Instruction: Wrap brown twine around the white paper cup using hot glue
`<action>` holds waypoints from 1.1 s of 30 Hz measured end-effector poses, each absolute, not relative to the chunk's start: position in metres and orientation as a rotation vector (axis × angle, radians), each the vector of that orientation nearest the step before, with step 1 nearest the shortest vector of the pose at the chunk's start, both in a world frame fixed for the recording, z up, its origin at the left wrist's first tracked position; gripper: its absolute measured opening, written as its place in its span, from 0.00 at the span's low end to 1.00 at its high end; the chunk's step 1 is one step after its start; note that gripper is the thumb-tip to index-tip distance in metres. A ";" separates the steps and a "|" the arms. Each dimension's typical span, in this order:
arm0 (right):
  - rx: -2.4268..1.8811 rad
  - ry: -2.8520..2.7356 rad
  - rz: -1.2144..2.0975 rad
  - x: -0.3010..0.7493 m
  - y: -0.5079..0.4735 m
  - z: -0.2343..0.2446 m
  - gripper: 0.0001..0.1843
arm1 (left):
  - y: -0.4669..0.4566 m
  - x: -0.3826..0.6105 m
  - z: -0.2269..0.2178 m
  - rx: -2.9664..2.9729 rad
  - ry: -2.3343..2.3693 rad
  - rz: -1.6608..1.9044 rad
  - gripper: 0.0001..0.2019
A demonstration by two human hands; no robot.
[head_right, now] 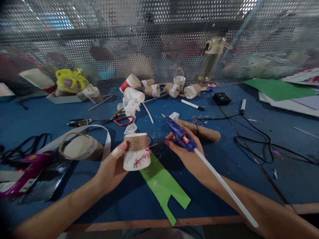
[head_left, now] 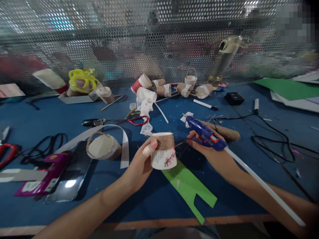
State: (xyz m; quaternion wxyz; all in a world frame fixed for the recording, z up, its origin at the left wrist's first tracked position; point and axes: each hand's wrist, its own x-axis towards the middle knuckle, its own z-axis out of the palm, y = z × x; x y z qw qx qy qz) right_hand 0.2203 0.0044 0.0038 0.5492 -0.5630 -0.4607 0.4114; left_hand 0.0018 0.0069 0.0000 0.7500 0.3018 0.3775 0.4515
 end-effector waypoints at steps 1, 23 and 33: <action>-1.365 -1.109 0.921 0.222 0.006 0.006 0.12 | 0.007 0.001 -0.001 0.653 0.806 0.995 0.20; -1.050 -1.181 0.950 0.238 -0.017 0.010 0.15 | 0.014 0.001 0.011 0.616 0.808 1.072 0.20; -1.229 -1.218 0.890 0.247 -0.016 -0.001 0.17 | 0.013 -0.002 0.009 0.661 0.829 1.085 0.22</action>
